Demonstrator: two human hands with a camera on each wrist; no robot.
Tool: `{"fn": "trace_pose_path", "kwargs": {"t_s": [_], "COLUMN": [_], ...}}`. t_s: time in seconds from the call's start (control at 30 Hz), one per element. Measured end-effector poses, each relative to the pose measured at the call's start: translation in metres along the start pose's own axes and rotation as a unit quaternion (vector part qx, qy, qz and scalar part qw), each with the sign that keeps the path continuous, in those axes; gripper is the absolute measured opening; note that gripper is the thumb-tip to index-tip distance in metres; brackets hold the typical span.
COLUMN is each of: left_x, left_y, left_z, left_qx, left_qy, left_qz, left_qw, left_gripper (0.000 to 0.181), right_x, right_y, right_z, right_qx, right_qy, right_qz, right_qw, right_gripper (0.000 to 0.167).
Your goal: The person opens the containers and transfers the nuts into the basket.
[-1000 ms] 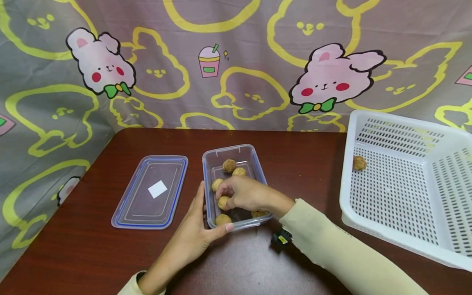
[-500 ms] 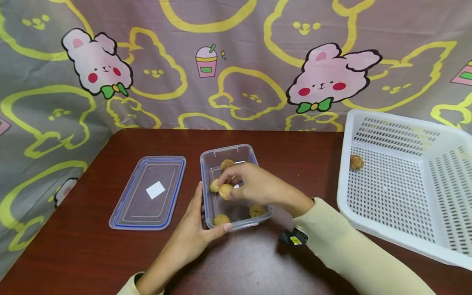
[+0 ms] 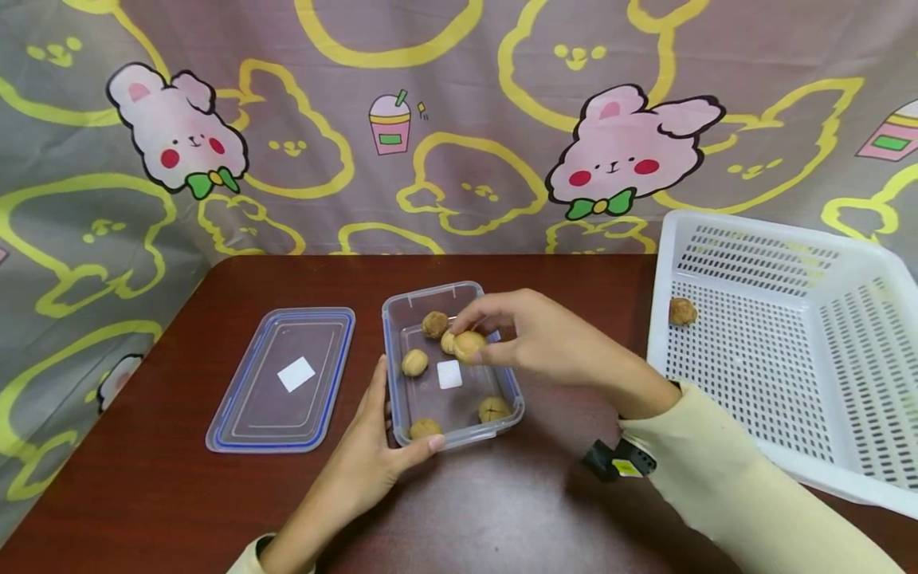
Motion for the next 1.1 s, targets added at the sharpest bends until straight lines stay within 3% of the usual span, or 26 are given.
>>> {"fn": "trace_pose_path", "kwargs": {"t_s": [0.23,0.43,0.67,0.8,1.1], "left_x": [0.002,0.002,0.001,0.001,0.001], "left_y": [0.003,0.002,0.002,0.002,0.002], "left_z": [0.0,0.0,0.0,0.0,0.0], "left_qx": [-0.003,-0.002,-0.001,0.001,0.003], "left_qy": [-0.012,-0.006,-0.012,-0.019,-0.018], "left_qz": [0.016,0.012,0.012,0.018,0.02], "left_qw": [0.9998,0.9999,0.9999,0.9997,0.9996], "left_gripper": [0.129,0.128,0.128,0.128,0.128], "right_x": [-0.004,-0.013,-0.042,-0.065,-0.113], "right_y": [0.022,0.048,0.081,0.097,0.12], "right_z": [0.026,0.057,0.102,0.129,0.181], "right_qx": [-0.045,-0.092,-0.135,-0.154,-0.208], "right_qy": [-0.02,-0.009,0.009,-0.024,-0.151], "right_qz": [-0.034,-0.054,-0.134,-0.168,-0.151], "right_qw": [0.9982,0.9943,0.9817,0.9734,0.9546], "right_gripper": [0.024,0.023,0.03,0.033,0.033]}}
Point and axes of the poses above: each hand's wrist, its own y-axis away from the middle knuckle, its own z-axis out of the back of the hand, x = y × z, the point moved 6 cm from there along -y, towards the middle knuckle, and after that the axes turned 8 degrees about -y, right-handed, at the moved point
